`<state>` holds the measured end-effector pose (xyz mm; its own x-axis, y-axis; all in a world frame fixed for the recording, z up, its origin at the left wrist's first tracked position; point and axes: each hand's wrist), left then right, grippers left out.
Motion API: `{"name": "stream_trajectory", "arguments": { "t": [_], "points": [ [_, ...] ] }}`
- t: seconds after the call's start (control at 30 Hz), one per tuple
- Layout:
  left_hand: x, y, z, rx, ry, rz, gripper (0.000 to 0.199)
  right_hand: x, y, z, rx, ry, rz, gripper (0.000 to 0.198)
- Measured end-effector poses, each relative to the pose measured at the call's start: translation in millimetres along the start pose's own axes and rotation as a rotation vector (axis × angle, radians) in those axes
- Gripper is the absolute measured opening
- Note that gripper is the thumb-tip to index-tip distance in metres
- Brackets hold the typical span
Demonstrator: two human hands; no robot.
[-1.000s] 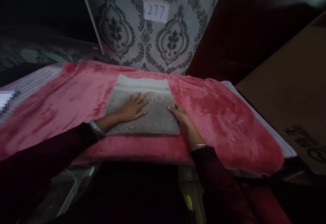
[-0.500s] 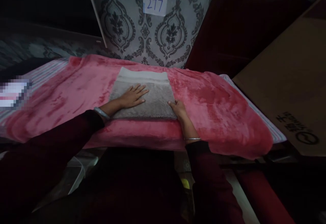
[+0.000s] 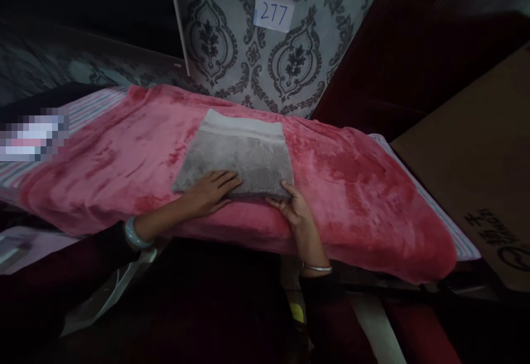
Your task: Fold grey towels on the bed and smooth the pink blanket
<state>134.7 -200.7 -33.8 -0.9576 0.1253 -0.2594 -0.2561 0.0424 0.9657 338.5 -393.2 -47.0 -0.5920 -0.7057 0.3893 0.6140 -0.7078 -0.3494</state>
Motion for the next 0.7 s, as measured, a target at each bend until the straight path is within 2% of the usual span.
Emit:
{"name": "stream_trajectory", "arguments": {
  "t": [0.1,0.2,0.33,0.47,0.57,0.63,0.7],
  "points": [
    [-13,-1,-7,-0.056,0.112,-0.014,0.059,-3,-8,2,-0.084,0.003,-0.053,0.039],
    [-18,-1,-5,-0.13,0.208,-0.04,0.05,-4,-13,9,-0.144,-0.011,-0.089,0.037],
    [-13,10,4,-0.198,0.11,-0.064,0.036,3,-10,8,-0.11,-0.018,-0.07,0.036],
    [-6,25,5,-0.245,-0.02,-0.056,0.032,17,1,-1,-0.07,0.012,-0.08,0.038],
    [1,21,1,-0.241,-0.094,0.026,0.03,26,8,-7,-0.014,-0.015,-0.043,0.041],
    [6,13,-1,-0.208,-0.088,0.048,0.031,28,14,-7,0.041,-0.026,-0.011,0.044],
    [11,8,-2,-0.17,-0.058,0.031,0.035,28,20,-5,0.131,0.007,-0.041,0.054]
  ]
}}
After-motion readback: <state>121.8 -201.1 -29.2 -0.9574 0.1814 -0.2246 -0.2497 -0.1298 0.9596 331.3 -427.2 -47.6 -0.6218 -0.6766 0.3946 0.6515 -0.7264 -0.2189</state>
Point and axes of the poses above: each hand's wrist, its own x-axis away from the middle knuckle, its own y-axis out of the back of the hand, z = x × y, and after that the axes turned 8 degrees about -y, right-handed
